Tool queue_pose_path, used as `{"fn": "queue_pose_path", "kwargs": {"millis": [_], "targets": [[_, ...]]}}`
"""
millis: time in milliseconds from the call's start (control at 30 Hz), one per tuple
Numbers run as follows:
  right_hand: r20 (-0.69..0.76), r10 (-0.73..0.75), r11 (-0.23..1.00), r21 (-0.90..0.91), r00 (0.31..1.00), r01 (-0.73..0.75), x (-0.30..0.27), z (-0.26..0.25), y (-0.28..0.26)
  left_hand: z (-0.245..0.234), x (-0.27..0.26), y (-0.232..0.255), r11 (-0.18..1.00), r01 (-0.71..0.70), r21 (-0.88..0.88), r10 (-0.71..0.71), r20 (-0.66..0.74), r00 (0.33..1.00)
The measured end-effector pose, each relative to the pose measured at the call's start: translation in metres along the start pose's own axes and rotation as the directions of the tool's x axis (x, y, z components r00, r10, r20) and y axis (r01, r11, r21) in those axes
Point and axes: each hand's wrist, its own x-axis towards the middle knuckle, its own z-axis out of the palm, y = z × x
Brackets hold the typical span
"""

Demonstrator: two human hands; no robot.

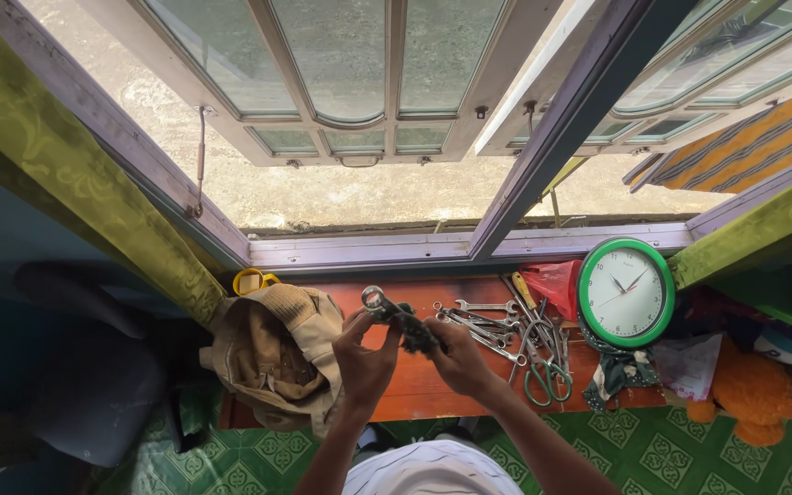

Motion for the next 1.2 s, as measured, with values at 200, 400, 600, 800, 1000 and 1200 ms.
{"fn": "queue_pose_path", "kwargs": {"millis": [200,400,600,800,1000,1200], "targets": [[0.013,-0.055,0.998,0.017,0.998,0.054,-0.003,0.02,0.001,-0.013,0.003,-0.024,0.996,0.07,-0.063,-0.07,0.0,0.998],[0.002,0.021,0.998,0.059,1.0,-0.022,-0.011,0.034,0.024,-0.022,0.006,-0.032,1.0,0.026,-0.005,-0.026,-0.026,0.999],[-0.029,0.022,0.999,0.047,0.999,-0.021,-0.012,0.028,0.024,-0.025,0.012,-0.029,0.998,0.007,-0.054,-0.013,-0.095,0.995],[-0.046,-0.039,0.999,0.01,0.998,0.04,-0.014,0.012,0.032,-0.016,0.014,-0.021,0.988,0.089,-0.126,-0.099,-0.079,0.992],[-0.006,-0.055,0.998,-0.006,0.998,0.055,-0.011,-0.007,0.019,0.004,0.006,-0.012,0.996,0.042,-0.082,-0.046,-0.046,0.998],[0.005,-0.015,0.999,-0.046,1.0,0.015,-0.01,-0.019,0.024,0.024,-0.009,-0.009,0.984,0.153,-0.086,-0.155,-0.016,0.988]]}}
